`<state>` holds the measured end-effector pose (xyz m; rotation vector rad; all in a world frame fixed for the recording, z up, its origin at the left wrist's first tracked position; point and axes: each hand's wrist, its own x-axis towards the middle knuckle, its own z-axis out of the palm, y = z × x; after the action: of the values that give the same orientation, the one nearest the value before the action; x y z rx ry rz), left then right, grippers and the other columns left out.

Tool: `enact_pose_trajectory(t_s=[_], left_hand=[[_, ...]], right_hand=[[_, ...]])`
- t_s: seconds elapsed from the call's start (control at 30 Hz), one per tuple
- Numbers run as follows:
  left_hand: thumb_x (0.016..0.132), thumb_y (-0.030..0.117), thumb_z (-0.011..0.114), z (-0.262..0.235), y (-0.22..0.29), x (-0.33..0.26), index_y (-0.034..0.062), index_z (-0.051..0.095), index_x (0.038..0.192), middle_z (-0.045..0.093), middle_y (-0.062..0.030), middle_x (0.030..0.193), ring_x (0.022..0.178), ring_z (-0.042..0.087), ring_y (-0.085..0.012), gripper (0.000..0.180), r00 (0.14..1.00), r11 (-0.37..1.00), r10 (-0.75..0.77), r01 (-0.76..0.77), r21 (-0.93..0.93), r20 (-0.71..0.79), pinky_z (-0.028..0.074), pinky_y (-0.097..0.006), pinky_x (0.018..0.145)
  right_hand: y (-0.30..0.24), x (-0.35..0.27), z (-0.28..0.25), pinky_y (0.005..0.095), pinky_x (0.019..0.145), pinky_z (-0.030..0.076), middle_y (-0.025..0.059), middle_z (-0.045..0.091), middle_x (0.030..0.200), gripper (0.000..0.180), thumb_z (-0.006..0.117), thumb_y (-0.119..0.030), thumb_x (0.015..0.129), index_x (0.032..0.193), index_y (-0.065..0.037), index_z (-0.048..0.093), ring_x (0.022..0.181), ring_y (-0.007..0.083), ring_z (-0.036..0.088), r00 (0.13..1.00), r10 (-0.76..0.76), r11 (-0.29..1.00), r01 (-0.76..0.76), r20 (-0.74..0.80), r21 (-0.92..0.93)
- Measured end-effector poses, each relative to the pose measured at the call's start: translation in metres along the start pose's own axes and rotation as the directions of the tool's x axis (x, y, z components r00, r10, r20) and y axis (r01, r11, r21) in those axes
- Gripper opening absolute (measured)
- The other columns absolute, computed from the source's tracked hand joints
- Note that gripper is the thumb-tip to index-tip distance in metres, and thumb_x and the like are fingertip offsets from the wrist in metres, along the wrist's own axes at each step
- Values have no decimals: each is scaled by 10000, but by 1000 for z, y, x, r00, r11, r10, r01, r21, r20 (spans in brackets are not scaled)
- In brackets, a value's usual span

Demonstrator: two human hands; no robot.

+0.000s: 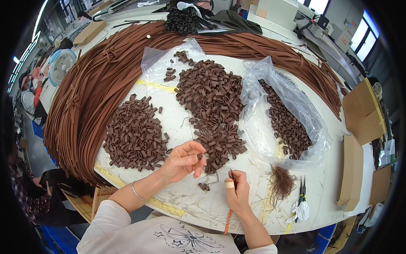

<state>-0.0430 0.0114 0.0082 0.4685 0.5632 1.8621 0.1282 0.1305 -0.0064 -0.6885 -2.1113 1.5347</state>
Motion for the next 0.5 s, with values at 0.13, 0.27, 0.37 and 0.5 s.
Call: enact_pose_trajectory(t_s=[0.13,0.27,0.37,0.5], left_hand=[[835,117,521,-5,1,1,45,508,984,569,-90,779,539,549,-139,166,992,967,-122,129,-218,45,409,-234,450],[860,151,490,-4,0,2,30,506,960,553,-76,747,503,532,-127,158,984,952,-148,114,-285,-100,376,-230,421],[875,173,467,2,0,2,18,504,953,545,-68,716,463,512,-124,177,967,967,-180,140,-212,-180,364,-225,404],[884,178,451,1,-7,3,15,504,945,541,-63,683,432,498,-122,182,953,962,-260,241,-132,-155,354,-213,391]], right_hand=[[1,0,1,204,503,336,12,488,670,216,540,-151,826,939,19,469,564,57,385,999,-16,1000,16,37,7],[1,1,1,201,492,332,2,483,648,216,548,-147,822,942,19,477,546,54,379,998,-22,1000,22,57,-4],[7,1,2,197,494,330,-2,485,643,212,557,-132,815,938,16,468,549,49,383,997,-43,999,44,60,-7],[4,0,1,190,495,331,4,510,649,225,583,-123,803,924,13,452,555,39,391,996,25,976,-43,87,215]])
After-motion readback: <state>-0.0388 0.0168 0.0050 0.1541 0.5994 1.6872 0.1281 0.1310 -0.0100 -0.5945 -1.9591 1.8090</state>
